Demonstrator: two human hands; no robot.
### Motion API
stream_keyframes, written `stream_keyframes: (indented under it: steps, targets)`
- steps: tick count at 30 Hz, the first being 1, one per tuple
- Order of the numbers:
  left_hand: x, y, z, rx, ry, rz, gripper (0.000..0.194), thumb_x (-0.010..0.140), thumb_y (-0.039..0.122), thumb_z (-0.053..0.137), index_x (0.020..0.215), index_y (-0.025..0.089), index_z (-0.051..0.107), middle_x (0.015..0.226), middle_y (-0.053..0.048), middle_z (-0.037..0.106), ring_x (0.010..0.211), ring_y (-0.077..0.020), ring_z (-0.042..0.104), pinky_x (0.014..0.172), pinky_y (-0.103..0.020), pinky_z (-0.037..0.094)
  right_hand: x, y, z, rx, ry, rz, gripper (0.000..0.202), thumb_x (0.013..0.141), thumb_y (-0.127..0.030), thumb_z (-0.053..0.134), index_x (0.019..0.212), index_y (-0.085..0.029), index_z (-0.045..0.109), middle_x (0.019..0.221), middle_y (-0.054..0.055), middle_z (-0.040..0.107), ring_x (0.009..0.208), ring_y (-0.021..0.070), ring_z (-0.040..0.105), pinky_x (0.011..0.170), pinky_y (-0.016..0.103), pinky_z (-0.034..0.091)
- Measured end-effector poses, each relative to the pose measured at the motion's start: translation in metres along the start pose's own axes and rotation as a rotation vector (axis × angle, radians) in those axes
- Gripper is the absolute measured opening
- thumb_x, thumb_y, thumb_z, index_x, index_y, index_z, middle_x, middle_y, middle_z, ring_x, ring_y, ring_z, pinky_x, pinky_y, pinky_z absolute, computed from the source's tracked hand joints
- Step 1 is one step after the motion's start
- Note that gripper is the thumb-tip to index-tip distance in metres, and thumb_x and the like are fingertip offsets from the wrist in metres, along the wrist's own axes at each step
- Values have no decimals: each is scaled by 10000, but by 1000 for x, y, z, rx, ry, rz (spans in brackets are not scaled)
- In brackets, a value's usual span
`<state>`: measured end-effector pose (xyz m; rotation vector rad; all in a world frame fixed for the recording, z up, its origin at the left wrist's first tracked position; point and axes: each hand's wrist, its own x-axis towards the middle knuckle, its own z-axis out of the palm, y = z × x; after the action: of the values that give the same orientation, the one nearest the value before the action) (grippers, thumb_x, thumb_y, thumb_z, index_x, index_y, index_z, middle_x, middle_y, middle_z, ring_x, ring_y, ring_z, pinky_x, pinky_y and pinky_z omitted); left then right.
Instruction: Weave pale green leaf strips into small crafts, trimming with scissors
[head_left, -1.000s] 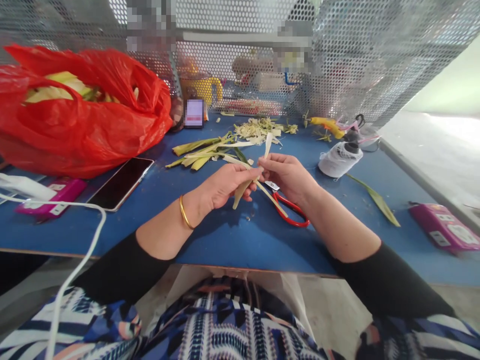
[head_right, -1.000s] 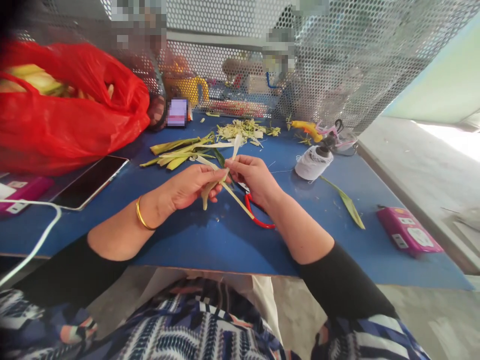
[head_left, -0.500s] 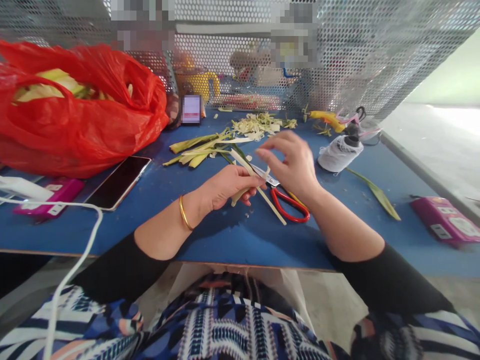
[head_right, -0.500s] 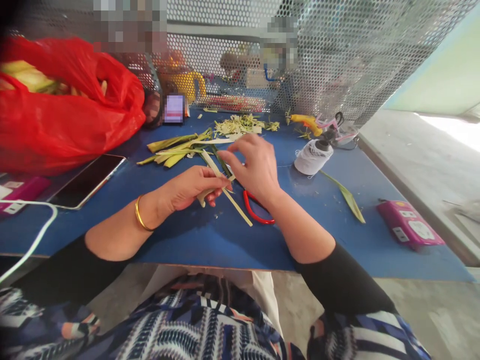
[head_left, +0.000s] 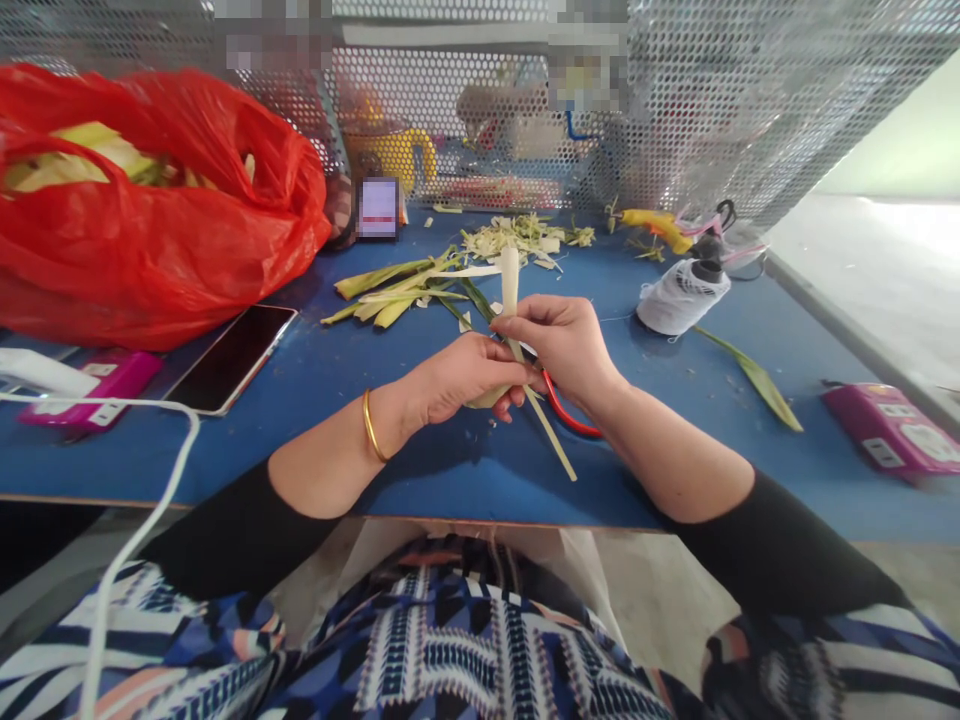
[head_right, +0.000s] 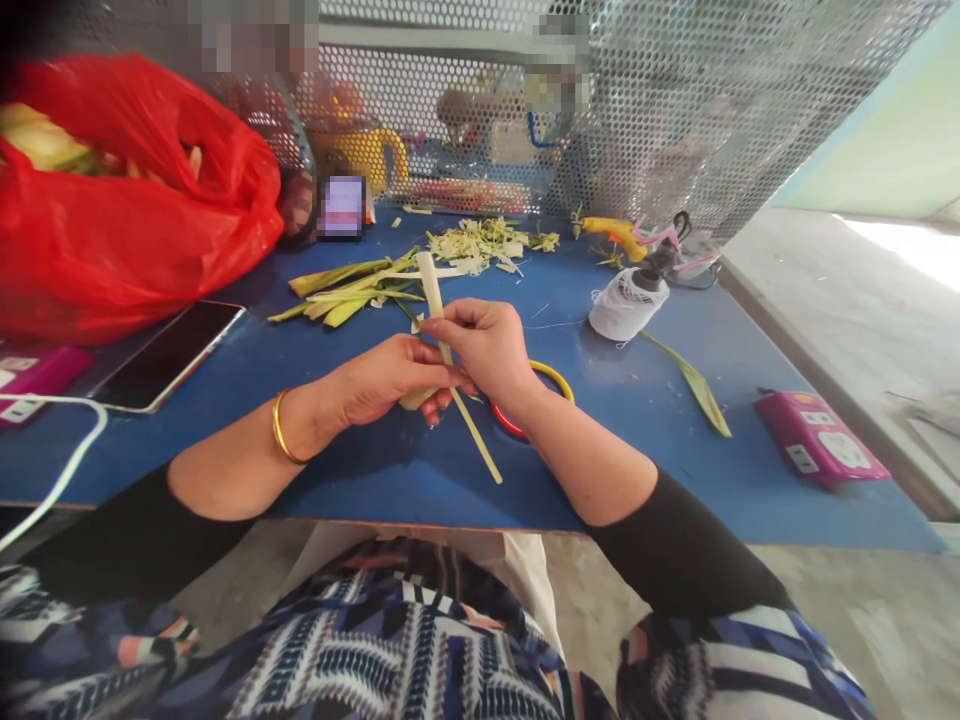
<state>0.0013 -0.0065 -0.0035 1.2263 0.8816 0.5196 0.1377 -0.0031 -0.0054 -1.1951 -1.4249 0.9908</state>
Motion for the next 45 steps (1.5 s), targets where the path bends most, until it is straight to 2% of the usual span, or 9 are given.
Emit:
stream_keyframes:
  steps: [5,11,20,25,30,35,41,43,45]
  targets:
    - [1,-3,-2,-33,-66,0,91,749,200,706,706,128,741,500,1,583,435,-93,539,488,-221,484,-2,-1,4,6,18,6,181,707,-287,733,587,-192,636,536,-40,547,463,83,434,426,245,317]
    - [2,-2,-11,-148,-103,-21,261,834,337,626,747,125,751,624,-62,669,523,-130,603,573,-266,550,0,-5,-1,141,-57,129,262,758,-414,738,633,-205,641,439,-60,463,323,61,340,330,243,208]
    - [-1,-1,-4,-101,-108,-31,167,788,265,692,730,119,749,575,-41,638,480,-121,595,547,-248,531,0,-1,-1,63,-74,46,272,778,-440,733,656,-212,646,467,-65,478,325,55,325,346,246,197]
    - [2,3,-12,-191,29,24,202,841,257,632,731,124,736,582,-25,622,486,-104,571,587,-267,557,15,-3,-15,-56,-103,-47,380,838,-549,639,715,-190,661,548,-30,553,506,101,484,532,261,380]
    - [3,6,-16,-205,112,47,172,817,251,687,703,125,711,556,-3,588,478,-83,536,552,-234,535,20,-3,-23,-215,-165,-160,196,822,-373,646,805,-183,693,570,-43,546,555,115,469,597,278,375]
    - [3,6,-13,-218,142,33,157,825,181,666,694,111,715,529,5,571,463,-77,522,531,-228,523,18,0,-23,-457,18,-319,155,838,-272,591,937,-207,691,593,-38,523,579,141,468,627,301,381]
    - [6,7,-24,-372,231,169,149,829,260,703,805,118,739,642,-21,673,568,-91,619,673,-237,549,8,-14,-30,-778,432,-756,207,936,-327,486,963,-235,669,991,94,678,1005,268,617,911,450,425]
    - [6,10,-29,-452,246,248,133,852,225,667,850,113,739,727,-52,719,661,-117,671,741,-256,558,-1,-19,-32,-717,608,-862,266,976,-314,406,876,-239,641,887,87,668,922,252,638,874,444,449]
    - [6,14,-32,-523,257,295,113,852,133,627,872,105,735,788,-73,741,746,-139,703,795,-270,558,-9,-22,-30,-719,601,-946,292,970,-320,423,747,-245,596,750,57,646,769,223,635,828,427,456]
